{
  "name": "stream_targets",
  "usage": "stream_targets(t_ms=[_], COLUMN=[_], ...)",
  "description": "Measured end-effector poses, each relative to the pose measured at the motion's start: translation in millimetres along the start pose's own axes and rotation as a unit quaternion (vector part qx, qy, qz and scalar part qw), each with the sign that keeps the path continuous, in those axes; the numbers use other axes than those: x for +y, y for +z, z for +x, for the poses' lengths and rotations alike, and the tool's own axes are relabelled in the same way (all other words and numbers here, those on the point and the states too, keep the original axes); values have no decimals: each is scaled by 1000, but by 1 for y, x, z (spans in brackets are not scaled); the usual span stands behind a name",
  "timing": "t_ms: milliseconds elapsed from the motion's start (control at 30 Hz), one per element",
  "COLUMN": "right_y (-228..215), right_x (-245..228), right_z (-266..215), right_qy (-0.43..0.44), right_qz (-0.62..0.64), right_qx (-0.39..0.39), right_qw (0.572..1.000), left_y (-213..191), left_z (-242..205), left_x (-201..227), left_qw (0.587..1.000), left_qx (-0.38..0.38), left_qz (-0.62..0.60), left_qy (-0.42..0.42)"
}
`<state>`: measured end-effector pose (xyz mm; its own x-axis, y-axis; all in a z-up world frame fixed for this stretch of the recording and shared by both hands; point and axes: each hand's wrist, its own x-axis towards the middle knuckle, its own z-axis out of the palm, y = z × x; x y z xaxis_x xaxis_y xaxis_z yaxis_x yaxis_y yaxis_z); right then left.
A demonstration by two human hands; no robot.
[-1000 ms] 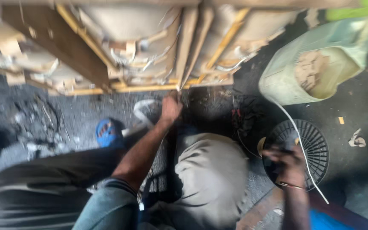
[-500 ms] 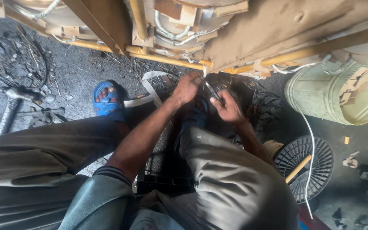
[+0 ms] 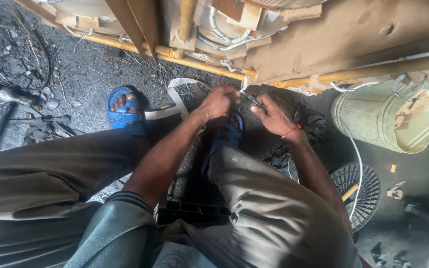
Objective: The person ties white straps around a wooden structure using both hands. They repeatedly wrap and secure the straps to the wooden frame.
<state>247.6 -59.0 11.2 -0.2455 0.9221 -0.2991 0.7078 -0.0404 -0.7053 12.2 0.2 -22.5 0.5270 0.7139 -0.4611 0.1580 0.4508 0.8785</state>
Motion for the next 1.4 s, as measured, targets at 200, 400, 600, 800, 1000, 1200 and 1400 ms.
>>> stream_targets(t_ms=[200, 400, 600, 800, 1000, 1200, 1400], right_y=[8, 29, 15, 3, -7, 20, 64], right_x=[8, 34, 25, 2, -19, -9, -10], right_z=[-5, 1, 3, 4, 16, 22, -78], right_qy=[60, -8, -23, -12, -3, 109, 140], right_qz=[2, 199, 107, -31, -113, -125, 101], right_qx=[-36, -27, 2, 61, 4, -26, 119], right_qw=[998, 980, 994, 998, 994, 986, 978], left_y=[16, 27, 31, 31, 26, 26, 21], left_z=[9, 37, 39, 36, 37, 47, 5], left_x=[-38, -53, -51, -52, -48, -64, -82], left_qw=[964, 917, 879, 857, 883, 894, 951], left_qx=[-20, 39, 22, 5, -4, 48, 199], left_qz=[-264, -397, -476, -515, -469, -441, -208], left_qy=[9, 11, 9, -21, -18, -64, 111])
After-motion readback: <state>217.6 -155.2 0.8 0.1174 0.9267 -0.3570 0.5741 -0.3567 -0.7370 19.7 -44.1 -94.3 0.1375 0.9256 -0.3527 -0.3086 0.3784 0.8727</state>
